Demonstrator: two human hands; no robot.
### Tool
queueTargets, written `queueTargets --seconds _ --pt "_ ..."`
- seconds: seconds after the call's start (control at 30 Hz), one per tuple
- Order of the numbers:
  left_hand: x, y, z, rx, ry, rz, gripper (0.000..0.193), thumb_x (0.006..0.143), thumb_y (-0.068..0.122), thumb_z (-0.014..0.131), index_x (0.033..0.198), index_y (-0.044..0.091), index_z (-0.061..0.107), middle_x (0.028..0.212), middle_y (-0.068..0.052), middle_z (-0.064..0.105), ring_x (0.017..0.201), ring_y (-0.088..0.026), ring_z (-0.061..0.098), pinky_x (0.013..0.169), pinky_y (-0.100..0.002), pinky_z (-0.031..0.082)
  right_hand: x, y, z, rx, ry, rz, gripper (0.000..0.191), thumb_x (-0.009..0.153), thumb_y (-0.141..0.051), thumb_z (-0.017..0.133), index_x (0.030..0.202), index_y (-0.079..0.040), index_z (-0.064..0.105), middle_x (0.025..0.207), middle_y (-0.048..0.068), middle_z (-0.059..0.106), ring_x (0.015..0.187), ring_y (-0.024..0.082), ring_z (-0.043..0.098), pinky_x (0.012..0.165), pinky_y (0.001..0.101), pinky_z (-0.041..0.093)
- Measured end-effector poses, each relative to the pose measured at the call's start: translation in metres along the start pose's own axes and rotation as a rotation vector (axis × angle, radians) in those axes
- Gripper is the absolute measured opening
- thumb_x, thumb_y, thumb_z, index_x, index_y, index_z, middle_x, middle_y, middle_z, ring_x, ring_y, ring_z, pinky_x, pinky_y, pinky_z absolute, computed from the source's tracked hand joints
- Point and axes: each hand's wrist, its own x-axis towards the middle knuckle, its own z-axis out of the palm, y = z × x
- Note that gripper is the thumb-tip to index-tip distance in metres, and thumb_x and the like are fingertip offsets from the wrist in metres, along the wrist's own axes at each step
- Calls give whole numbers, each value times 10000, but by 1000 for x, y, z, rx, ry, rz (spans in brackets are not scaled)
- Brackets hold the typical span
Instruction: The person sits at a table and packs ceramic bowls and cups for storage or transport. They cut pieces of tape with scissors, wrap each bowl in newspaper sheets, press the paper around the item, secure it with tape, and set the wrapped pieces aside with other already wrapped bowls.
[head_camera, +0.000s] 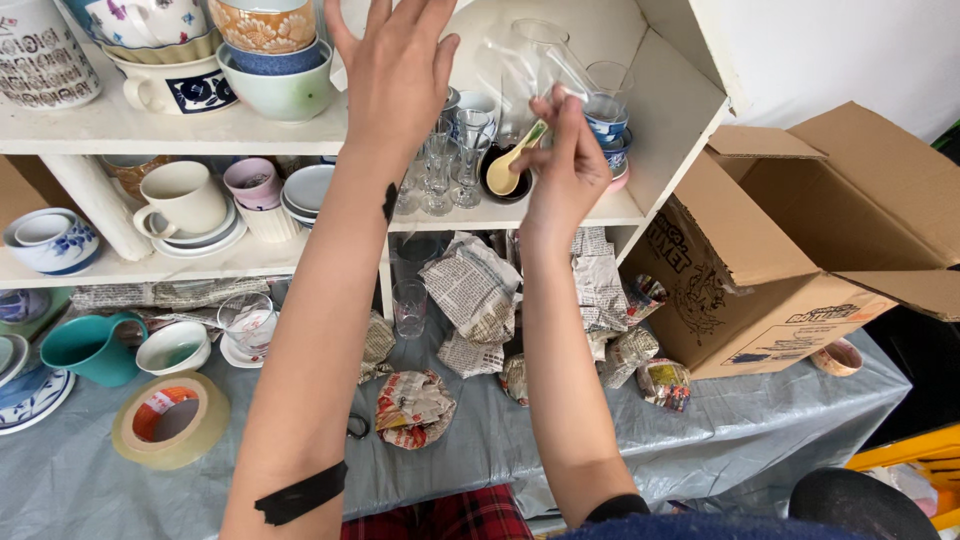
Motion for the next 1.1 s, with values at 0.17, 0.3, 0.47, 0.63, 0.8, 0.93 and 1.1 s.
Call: queueTargets --seconds 0.17,0.3,0.47,0.63,0.8,0.93,1.1 --pt "-84 61 -64 -681 -285 -299 309 1047 216 667 1330 91 650 1193 -84 765 1142 -228 738 1051 -426 469 -66 -35 -62 -167 -61 312 266 1069 -189 616 1152 35 735 954 148 769 577 138 661 469 267 499" --pt "-164 98 -91 -784 -239 -741 270 961 158 736 1216 87 682 1073 -52 791 1039 -162 771 885 -361 582 -146 -46 -97 -251 -210 469 219 1039 -131 653 1082 63 745 872 160 762 574 134 647 458 272 505" --pt "-236 119 -121 -401 -89 -706 81 852 73 825 922 105 800 881 -20 771 896 -179 687 931 -324 436 -218 -26 -115 -74 -102 792 234 1012 -173 649 1009 37 753 800 114 754 495 95 574 431 234 438" --pt "-278 139 -144 -336 83 -562 87 869 24 786 863 99 740 883 -11 782 849 -149 727 988 -354 380 -256 -15 -122 4 -130 998 237 976 -197 702 930 27 765 696 81 722 440 50 516 377 198 341" --pt "-291 150 -157 -413 133 -726 78 906 -6 765 898 60 726 921 -58 782 829 -185 741 905 -332 450 -276 -17 -124 -172 -197 843 233 987 -194 728 970 29 795 682 89 712 486 -2 414 463 173 310" --pt "-304 153 -162 -456 155 -764 88 895 -39 755 925 32 713 907 -93 780 777 -167 716 862 -340 469 -279 -20 -118 -141 -319 671 200 1007 -170 724 998 24 774 842 111 762 685 125 674 713 274 551" --pt "-312 125 -206 -327 416 -550 195 1021 72 684 1206 118 647 1032 -49 758 926 -147 714 1076 -347 470 -226 -11 -138 -247 136 764 163 1004 -175 673 981 -36 754 868 39 738 652 59 585 638 226 472"
